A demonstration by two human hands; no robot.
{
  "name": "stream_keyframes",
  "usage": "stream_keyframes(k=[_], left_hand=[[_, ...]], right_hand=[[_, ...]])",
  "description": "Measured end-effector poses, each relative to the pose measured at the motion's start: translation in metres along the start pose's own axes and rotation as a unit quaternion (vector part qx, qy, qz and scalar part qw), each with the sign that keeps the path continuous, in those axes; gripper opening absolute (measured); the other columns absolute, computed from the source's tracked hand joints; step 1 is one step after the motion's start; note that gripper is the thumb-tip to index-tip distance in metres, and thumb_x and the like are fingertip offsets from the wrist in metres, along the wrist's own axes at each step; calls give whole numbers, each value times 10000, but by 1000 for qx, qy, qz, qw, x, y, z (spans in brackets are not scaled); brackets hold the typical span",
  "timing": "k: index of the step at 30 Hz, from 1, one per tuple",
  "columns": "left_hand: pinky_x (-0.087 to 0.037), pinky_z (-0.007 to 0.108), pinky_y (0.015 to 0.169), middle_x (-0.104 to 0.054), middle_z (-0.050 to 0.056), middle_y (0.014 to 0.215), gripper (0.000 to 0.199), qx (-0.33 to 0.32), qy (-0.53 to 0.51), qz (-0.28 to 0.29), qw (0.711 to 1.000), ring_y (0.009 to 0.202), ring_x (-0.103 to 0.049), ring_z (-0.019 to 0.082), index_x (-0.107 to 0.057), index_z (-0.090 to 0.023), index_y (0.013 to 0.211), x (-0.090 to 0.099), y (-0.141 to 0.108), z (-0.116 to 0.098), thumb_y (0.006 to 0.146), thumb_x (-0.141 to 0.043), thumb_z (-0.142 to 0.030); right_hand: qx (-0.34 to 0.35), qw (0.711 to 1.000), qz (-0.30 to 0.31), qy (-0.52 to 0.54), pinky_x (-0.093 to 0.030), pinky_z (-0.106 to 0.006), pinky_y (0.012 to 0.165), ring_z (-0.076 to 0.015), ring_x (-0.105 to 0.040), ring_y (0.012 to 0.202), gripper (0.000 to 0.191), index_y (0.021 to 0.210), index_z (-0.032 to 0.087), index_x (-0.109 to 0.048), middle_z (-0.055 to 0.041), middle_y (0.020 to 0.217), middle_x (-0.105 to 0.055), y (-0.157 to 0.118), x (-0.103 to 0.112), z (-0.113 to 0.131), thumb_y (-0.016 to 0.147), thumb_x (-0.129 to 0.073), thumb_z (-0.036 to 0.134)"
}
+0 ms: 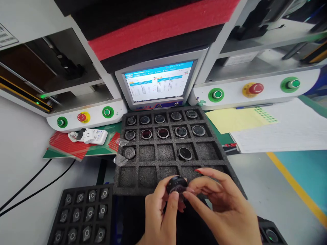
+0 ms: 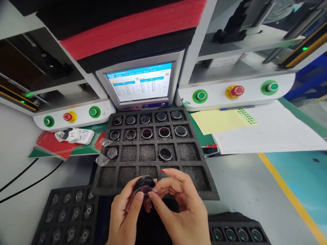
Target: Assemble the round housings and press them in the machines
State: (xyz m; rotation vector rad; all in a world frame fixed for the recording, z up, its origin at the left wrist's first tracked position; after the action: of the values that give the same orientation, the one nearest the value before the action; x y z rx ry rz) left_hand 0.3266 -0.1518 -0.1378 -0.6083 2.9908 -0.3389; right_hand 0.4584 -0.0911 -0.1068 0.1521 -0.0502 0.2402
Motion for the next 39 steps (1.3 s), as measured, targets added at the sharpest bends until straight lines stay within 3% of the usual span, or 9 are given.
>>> stream_keyframes(k=[8, 13, 16, 18, 20, 24, 29, 35, 39], left_hand=[[-551, 249, 625, -767, 73, 813, 375, 8, -8, -23, 1000, 611, -664, 157, -659, -172, 948, 3, -1, 2, 901, -601, -540], [-553, 232, 643, -765, 38, 787, 130, -173, 222, -39, 959, 675, -728, 177, -591, -216, 976, 0, 12, -40, 976, -529, -331], [-574, 227, 644, -778, 54, 849, 100, -379, 390, 32, 839, 703, -750, 175, -585, -191, 1032, -53, 25, -75, 969, -508, -181], [-587, 248, 675, -778, 83, 868, 153, -493, 483, 63, 721, 742, -750, 183, -620, -150, 1001, -96, 29, -79, 952, -482, -104], [-585, 282, 696, -765, 103, 841, 205, -549, 531, 78, 641, 775, -737, 204, -658, -124, 904, -130, 37, -73, 913, -475, -33], [-512, 304, 565, -678, 98, 673, 240, -551, 588, 104, 584, 657, -656, 220, -661, -103, 720, -176, 56, -50, 847, -511, 36], [-453, 289, 540, -639, 100, 655, 183, -513, 637, 165, 550, 674, -624, 218, -682, -81, 681, -205, 62, -31, 846, -623, -26], [-525, 316, 654, -699, 86, 744, 186, -433, 670, 232, 556, 788, -667, 230, -724, -129, 714, -192, 68, -26, 874, -705, -221], [-507, 361, 963, -685, 113, 1265, 261, -400, 672, 256, 568, 1174, -616, 245, -668, -96, 1185, -177, 77, -23, 952, -556, -133]], right_hand=[[16, 991, -129, -12, -501, -156, 452, -68, -542, 501, 435, 1178, 262, -560, 17, 859, -628, 8, 28, -10, 784, -733, 196], [5, 967, -244, -69, -543, -183, 562, -111, -619, 603, 294, 1106, 218, -585, -29, 834, -670, -6, 83, -29, 844, -710, 265], [6, 970, -237, -62, -566, -209, 578, -139, -652, 641, 276, 1108, 216, -595, -44, 842, -689, -12, 98, -35, 864, -710, 271], [8, 972, -230, -47, -583, -224, 598, -151, -670, 666, 259, 1109, 217, -601, -47, 852, -696, -14, 102, -38, 877, -706, 265], [7, 972, -232, -29, -591, -226, 608, -158, -680, 683, 247, 1110, 215, -605, -50, 854, -702, -15, 105, -42, 886, -700, 261], [5, 974, -224, -27, -589, -208, 633, -153, -688, 711, 260, 1144, 226, -594, -52, 868, -707, -15, 111, -47, 900, -685, 239], [-2, 968, -244, -57, -573, -182, 632, -139, -680, 708, 257, 1151, 230, -561, -34, 835, -695, -18, 124, -49, 914, -656, 260], [-20, 972, -225, -67, -576, -206, 569, -166, -683, 678, 300, 1141, 222, -547, -42, 812, -701, -13, 123, -53, 883, -681, 293], [-22, 971, -234, -51, -565, -204, 543, -159, -663, 622, 305, 1116, 219, -556, -39, 785, -694, -12, 121, -54, 868, -687, 340]])
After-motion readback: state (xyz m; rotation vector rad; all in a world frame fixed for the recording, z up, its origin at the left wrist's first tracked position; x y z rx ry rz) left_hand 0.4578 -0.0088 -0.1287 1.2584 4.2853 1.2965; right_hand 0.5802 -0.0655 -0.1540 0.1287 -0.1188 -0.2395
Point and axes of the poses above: each hand's wrist, its own y-axis towards the middle knuckle, its own x-axis out of the back of the hand, z = x × y, the point moved 10 cm from there along y, towards the middle knuckle
